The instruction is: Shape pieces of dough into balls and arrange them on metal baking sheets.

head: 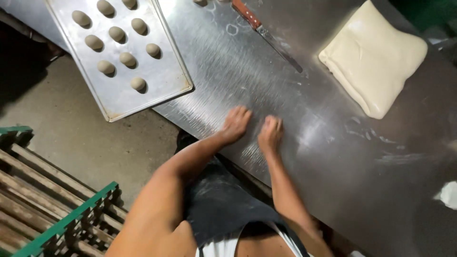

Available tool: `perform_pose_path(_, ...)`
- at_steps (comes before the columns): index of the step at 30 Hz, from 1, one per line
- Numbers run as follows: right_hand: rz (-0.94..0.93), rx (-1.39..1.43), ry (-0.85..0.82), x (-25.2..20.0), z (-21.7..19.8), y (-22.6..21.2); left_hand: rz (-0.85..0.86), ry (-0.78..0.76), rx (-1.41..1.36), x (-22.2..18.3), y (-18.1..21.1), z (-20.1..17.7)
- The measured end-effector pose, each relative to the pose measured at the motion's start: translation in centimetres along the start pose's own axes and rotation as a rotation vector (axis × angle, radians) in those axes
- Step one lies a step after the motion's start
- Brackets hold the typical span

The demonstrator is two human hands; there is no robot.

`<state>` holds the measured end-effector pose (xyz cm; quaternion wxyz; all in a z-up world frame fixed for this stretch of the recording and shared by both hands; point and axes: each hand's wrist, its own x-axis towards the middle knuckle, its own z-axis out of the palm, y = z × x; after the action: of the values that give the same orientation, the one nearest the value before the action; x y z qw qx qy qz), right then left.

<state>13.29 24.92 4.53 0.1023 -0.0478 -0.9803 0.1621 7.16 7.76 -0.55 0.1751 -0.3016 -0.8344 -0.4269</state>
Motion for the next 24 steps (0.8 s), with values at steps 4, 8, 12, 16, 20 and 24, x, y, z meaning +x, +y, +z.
perform_pose_path(4, 0.066, -0.066, -0.07, -7.4, -2.3, 5.0, 0.033, -0.24, 0.053, -4.4, -6.7, -4.1)
perform_pose_path(8, 0.067, -0.243, 0.103, -2.0, -2.7, 7.6, -0.059, -0.314, 0.159, 2.5, -9.2, -4.9)
perform_pose_path(12, 0.214, -0.177, 0.209, 3.0, -0.9, 7.0, -0.106, -0.204, 0.309, 6.0, -8.8, 0.5)
perform_pose_path(16, 0.094, -0.096, 0.241, 6.4, 2.2, 5.5, -0.097, -0.251, 0.25, 7.2, -5.8, 2.3)
perform_pose_path(20, 0.001, -0.042, 0.215, 5.5, 3.0, 1.0, -0.045, -0.184, 0.004, 5.1, -2.2, 0.8)
perform_pose_path(24, -0.055, -0.005, 0.068, -0.8, 1.3, 0.0, 0.116, -0.121, -0.044, -1.5, -2.7, -1.0)
